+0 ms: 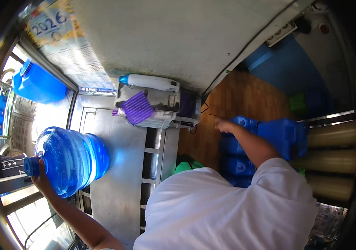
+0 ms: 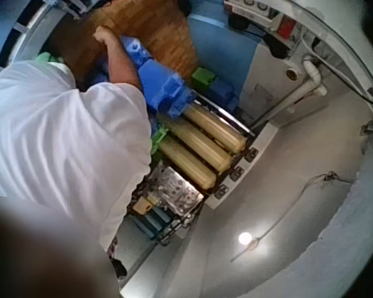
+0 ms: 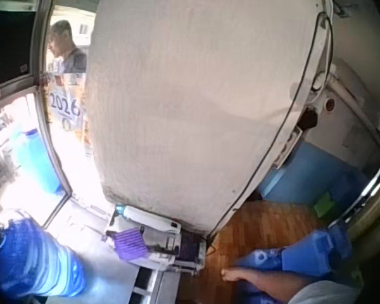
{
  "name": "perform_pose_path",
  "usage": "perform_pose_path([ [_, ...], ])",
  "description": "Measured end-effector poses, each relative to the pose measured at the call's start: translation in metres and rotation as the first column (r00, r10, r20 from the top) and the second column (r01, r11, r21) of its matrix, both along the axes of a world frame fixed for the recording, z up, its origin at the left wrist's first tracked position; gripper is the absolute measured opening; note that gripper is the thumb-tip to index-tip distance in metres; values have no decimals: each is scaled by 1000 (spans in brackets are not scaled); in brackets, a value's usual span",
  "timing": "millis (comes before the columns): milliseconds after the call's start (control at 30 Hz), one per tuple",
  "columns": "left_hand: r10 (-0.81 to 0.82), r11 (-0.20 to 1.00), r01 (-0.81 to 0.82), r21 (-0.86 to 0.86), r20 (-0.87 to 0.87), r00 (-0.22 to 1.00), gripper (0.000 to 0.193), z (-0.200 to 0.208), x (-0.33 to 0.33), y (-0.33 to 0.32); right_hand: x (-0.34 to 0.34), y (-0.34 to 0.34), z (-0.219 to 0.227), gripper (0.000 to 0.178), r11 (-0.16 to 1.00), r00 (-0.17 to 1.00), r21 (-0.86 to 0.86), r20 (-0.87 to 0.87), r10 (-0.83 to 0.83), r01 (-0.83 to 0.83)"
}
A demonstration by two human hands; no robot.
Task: The person fills several blue plastic water containers and a large water dispenser bottle at a service station. They use a hose to fill the containers, wipe them with a cloth, and hand them out through a window. The person also uses a handheld device to treat the water in the containers.
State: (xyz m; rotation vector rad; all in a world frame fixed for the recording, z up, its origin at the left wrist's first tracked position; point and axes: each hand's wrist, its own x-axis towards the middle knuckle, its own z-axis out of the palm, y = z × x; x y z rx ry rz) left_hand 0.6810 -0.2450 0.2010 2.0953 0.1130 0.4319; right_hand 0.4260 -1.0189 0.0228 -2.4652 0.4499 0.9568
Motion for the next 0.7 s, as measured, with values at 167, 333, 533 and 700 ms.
perform_pose_path([
  [167,70,989,-57,134,-89,994,43,33,3,-20,75,-41,-69,59,842,586,86,680,-441,533],
  [333,64,988,-56,146,-50,997,45,30,-8,-5,97,-79,-12,25,737,582,528,466,-667,422],
  [533,81,981,-72,181,-41,996,38,11,-19,47,27,-141,241,53,730,307,683,690,-655,21],
  [700,151,967,-130,219,-83,985,33,30,-19,-22,-22,20,254,47,990,858,123,513,-6,-66],
])
